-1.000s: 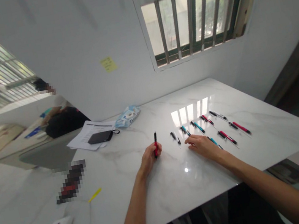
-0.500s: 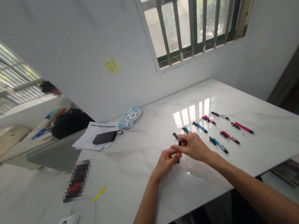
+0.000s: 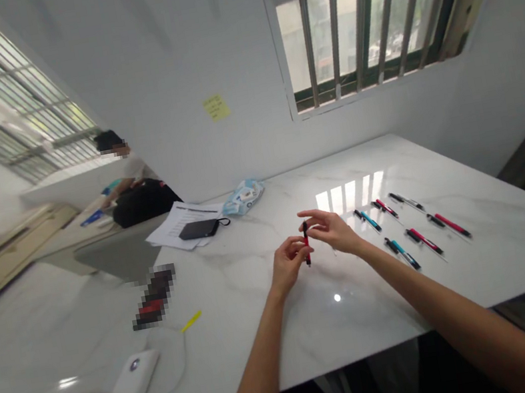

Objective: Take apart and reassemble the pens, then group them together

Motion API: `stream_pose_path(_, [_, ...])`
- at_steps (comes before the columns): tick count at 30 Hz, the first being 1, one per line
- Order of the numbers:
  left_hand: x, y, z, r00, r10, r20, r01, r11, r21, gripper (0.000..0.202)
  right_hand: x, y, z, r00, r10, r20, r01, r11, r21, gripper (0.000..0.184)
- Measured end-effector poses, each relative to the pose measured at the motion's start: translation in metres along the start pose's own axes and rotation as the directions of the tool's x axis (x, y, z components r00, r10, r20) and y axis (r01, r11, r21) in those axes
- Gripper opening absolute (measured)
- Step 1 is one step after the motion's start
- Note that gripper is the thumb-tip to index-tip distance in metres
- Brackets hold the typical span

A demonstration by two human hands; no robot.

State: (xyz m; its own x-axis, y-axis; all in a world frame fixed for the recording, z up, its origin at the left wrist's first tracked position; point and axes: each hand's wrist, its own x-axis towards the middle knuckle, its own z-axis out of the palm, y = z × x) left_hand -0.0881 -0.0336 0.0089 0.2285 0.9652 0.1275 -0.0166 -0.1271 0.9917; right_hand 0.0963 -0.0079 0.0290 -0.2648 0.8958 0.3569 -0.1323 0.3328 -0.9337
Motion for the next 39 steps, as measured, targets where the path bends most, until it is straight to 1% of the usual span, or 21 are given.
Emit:
stream_pose_path(2, [0.000,-0.005,-0.002,1.000,0.005,-0.005,-0.005,1.000,-0.005,0.039,0.002,0.008,0.000,1.000,0.009,-0.017,-0.010,1.000,-0.011,0.051])
stream_pose_path(4, [0.000,-0.008,-0.002,1.000,0.020,-0.003,-0.020,1.000,0.005,0.037,0.001,0.014,-0.001,0.999,0.026,-0.036,-0.026,1.000,-0.003,0.049])
stream_pose_path(6, [0.000,-0.010,0.000,1.000,0.026,-0.001,-0.026,0.999,0.022,0.034,-0.003,0.016,-0.003,0.999,0.040,-0.001,-0.040,0.998,0.044,0.049])
stream_pose_path(8, [0.000,-0.010,0.002,1.000,0.021,0.007,-0.021,0.999,0.042,0.032,-0.005,0.015,-0.004,1.000,0.020,0.012,-0.021,0.999,0.030,0.055])
stream_pose_path(9, [0.000,-0.009,0.002,1.000,0.018,0.011,-0.019,0.999,0.051,0.032,-0.006,0.015,-0.005,1.000,0.001,-0.011,-0.001,1.000,-0.008,0.055])
stream_pose_path(11, [0.000,-0.006,0.004,1.000,0.016,0.016,-0.017,0.998,0.067,0.032,-0.007,0.013,-0.006,0.998,-0.031,-0.060,0.026,0.997,-0.078,0.050])
stream_pose_path(12, [0.000,-0.005,0.004,1.000,0.017,0.015,-0.018,0.997,0.070,0.032,-0.007,0.012,-0.006,0.998,-0.033,-0.061,0.028,0.996,-0.084,0.048])
stream_pose_path(13, [0.000,-0.004,0.004,1.000,0.019,0.013,-0.020,0.997,0.070,0.032,-0.007,0.010,-0.006,0.999,-0.029,-0.042,0.026,0.997,-0.070,0.046])
stream_pose_path(15, [0.000,-0.004,0.004,1.000,0.025,0.011,-0.026,0.997,0.069,0.032,-0.008,0.007,-0.007,1.000,-0.026,0.002,0.026,0.999,-0.046,0.049])
stream_pose_path(17, [0.001,-0.004,0.003,0.999,0.035,0.012,-0.036,0.997,0.064,0.031,-0.008,0.004,-0.007,0.999,-0.043,-0.017,0.042,0.996,-0.083,0.049])
stream_pose_path(19, [0.001,-0.006,0.002,0.999,0.038,0.010,-0.039,0.998,0.051,0.032,-0.009,0.003,-0.007,0.998,-0.055,-0.030,0.052,0.993,-0.101,0.044])
stream_pose_path(20, [0.002,-0.006,0.002,0.999,0.039,0.009,-0.039,0.998,0.041,0.033,-0.009,0.003,-0.007,0.998,-0.056,-0.016,0.054,0.995,-0.081,0.042])
stream_pose_path(22, [0.002,-0.007,0.002,0.999,0.035,0.005,-0.035,0.999,0.033,0.035,-0.009,0.004,-0.007,0.998,-0.055,0.025,0.056,0.998,-0.027,0.046])
stream_pose_path(23, [0.002,-0.008,0.002,0.999,0.033,0.005,-0.033,0.999,0.034,0.035,-0.009,0.005,-0.007,0.998,-0.059,0.023,0.060,0.998,-0.022,0.048])
stream_pose_path(25, [0.002,-0.008,0.002,1.000,0.030,0.006,-0.031,0.999,0.039,0.035,-0.009,0.009,-0.007,0.998,-0.067,-0.004,0.066,0.997,-0.043,0.046])
stream_pose_path(28, [0.001,-0.010,0.001,1.000,0.028,0.001,-0.028,0.999,0.029,0.034,-0.010,0.013,-0.008,0.999,-0.041,0.035,0.040,0.999,0.023,0.042])
stream_pose_path(30, [0.001,-0.011,0.001,1.000,0.025,0.005,-0.025,0.999,0.024,0.033,-0.012,0.014,-0.008,0.999,-0.017,0.052,0.015,0.998,0.053,0.044])
stream_pose_path(33, [0.001,-0.012,0.002,0.999,0.035,0.016,-0.036,0.999,0.031,0.033,-0.013,0.012,-0.007,1.000,-0.001,0.013,0.001,1.000,0.004,0.043])
stream_pose_path(36, [0.000,-0.011,0.002,0.999,0.046,0.023,-0.046,0.999,0.027,0.034,-0.014,0.009,-0.005,0.999,0.004,0.045,-0.004,1.000,0.010,0.045])
stream_pose_path(39, [0.000,-0.011,0.003,0.998,0.053,0.033,-0.054,0.998,0.026,0.035,-0.013,0.004,-0.004,1.000,0.013,0.010,-0.013,1.000,-0.019,0.043])
